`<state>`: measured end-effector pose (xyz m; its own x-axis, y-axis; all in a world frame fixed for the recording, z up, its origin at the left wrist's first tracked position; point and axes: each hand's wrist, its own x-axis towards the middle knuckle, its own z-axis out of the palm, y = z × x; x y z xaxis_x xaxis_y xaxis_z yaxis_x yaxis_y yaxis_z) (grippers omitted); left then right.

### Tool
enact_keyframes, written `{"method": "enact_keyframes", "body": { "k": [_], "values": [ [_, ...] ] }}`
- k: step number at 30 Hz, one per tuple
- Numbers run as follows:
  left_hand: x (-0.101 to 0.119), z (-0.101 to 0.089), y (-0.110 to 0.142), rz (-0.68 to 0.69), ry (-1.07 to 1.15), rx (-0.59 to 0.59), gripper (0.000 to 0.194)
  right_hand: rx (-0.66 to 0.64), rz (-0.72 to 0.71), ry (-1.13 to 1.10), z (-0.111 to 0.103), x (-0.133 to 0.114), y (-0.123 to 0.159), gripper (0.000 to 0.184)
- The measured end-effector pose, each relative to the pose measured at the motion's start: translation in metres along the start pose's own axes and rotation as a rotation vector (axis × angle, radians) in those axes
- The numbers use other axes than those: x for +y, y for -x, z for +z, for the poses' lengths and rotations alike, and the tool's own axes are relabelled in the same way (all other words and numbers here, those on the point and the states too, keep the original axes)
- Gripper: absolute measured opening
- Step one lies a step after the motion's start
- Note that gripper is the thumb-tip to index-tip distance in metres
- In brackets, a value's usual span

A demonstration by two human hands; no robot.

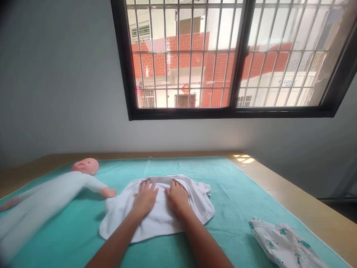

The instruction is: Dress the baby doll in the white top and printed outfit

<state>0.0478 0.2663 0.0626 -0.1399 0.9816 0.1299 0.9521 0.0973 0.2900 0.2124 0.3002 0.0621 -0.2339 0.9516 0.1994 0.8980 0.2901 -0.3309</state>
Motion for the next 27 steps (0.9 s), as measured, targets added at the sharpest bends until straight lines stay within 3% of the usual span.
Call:
{"method": "enact_keyframes", "body": {
  "k": [5, 10, 15, 18, 22, 27],
  "values": [
    [0.003, 0.001, -0.002, 0.022, -0.028, 0.071, 0.052, 0.039, -0.003, 0.053, -0.005, 0.01, -0.006, 0.045],
    [-0.001, 0.002, -0.003, 0.066, -0.029, 0.002, 0.048, 0.051, -0.038, 0.074, -0.003, 0.014, -0.006, 0.036],
    [0.004, -0.004, 0.002, 0.227, -0.031, 0.011, 0.051, 0.068, -0.208, 0.053, -0.005, 0.002, -0.003, 0.035],
    [0.008, -0.004, 0.007, 0.321, -0.033, -0.053, 0.051, 0.013, -0.318, 0.023, 0.0, -0.007, -0.001, 0.042],
    [0.009, -0.006, 0.013, 0.335, -0.039, -0.115, 0.053, -0.075, -0.32, 0.01, 0.004, -0.009, 0.006, 0.049],
    [-0.005, -0.015, 0.044, 0.42, -0.046, -0.198, 0.054, -0.202, -0.35, 0.043, -0.009, -0.003, 0.037, 0.057]
  ]
}}
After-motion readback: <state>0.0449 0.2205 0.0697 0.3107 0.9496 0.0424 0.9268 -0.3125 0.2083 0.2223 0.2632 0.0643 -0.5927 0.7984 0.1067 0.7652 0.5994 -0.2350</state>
